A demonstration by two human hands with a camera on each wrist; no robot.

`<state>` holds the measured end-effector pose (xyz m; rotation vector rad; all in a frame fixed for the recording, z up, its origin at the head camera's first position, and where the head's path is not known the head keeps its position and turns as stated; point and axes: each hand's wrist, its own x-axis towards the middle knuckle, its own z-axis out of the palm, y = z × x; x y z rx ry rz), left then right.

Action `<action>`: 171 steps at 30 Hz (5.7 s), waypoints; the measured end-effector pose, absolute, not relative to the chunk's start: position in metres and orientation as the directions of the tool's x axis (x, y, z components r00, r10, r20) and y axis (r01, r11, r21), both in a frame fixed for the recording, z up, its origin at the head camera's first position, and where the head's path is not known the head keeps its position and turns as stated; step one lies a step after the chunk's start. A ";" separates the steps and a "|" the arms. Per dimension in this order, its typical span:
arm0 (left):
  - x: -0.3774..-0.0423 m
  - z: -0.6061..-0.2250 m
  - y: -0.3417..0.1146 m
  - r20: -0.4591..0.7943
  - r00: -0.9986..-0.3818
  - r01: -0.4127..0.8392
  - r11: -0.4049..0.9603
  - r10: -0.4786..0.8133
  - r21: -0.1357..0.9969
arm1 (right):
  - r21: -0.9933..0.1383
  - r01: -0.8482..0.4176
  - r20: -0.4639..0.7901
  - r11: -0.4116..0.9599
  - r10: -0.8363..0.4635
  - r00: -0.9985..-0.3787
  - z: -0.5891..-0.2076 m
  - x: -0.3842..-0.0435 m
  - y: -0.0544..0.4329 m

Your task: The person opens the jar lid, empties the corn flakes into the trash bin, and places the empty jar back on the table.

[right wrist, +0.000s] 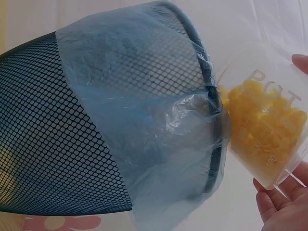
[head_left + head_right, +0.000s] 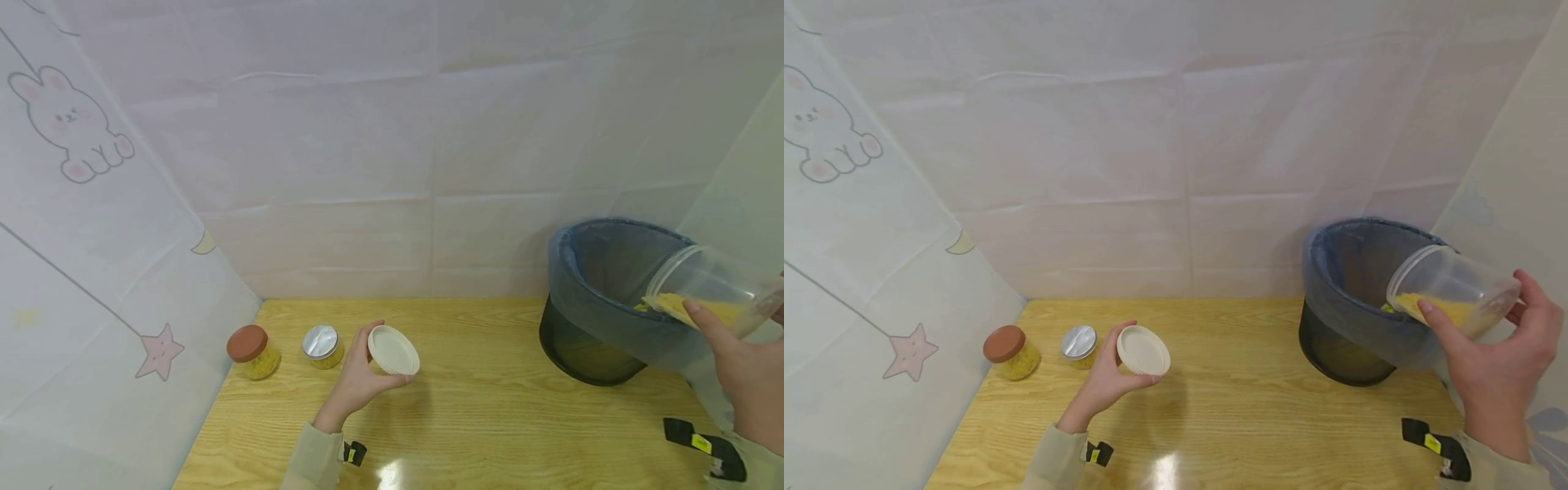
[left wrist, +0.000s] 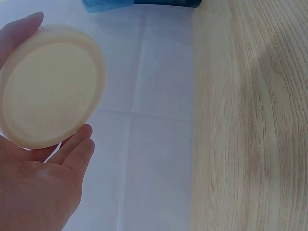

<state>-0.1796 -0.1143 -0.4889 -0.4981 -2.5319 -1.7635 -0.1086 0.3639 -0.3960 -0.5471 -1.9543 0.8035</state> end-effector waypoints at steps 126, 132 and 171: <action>-0.162 -0.449 -0.107 0.155 -0.951 0.234 0.295 0.267 0.926 | -0.643 -0.241 0.689 0.727 0.413 -0.596 -0.370 -0.144 0.356; -0.169 -0.465 -0.106 0.154 -0.953 0.231 0.297 0.259 0.927 | -0.700 -0.250 0.655 0.669 0.463 -0.597 -0.369 -0.144 0.347; -0.196 -0.503 -0.082 0.183 -0.954 0.253 0.315 0.236 0.915 | -0.745 -0.278 0.524 0.607 0.275 -0.806 -0.422 -0.139 0.280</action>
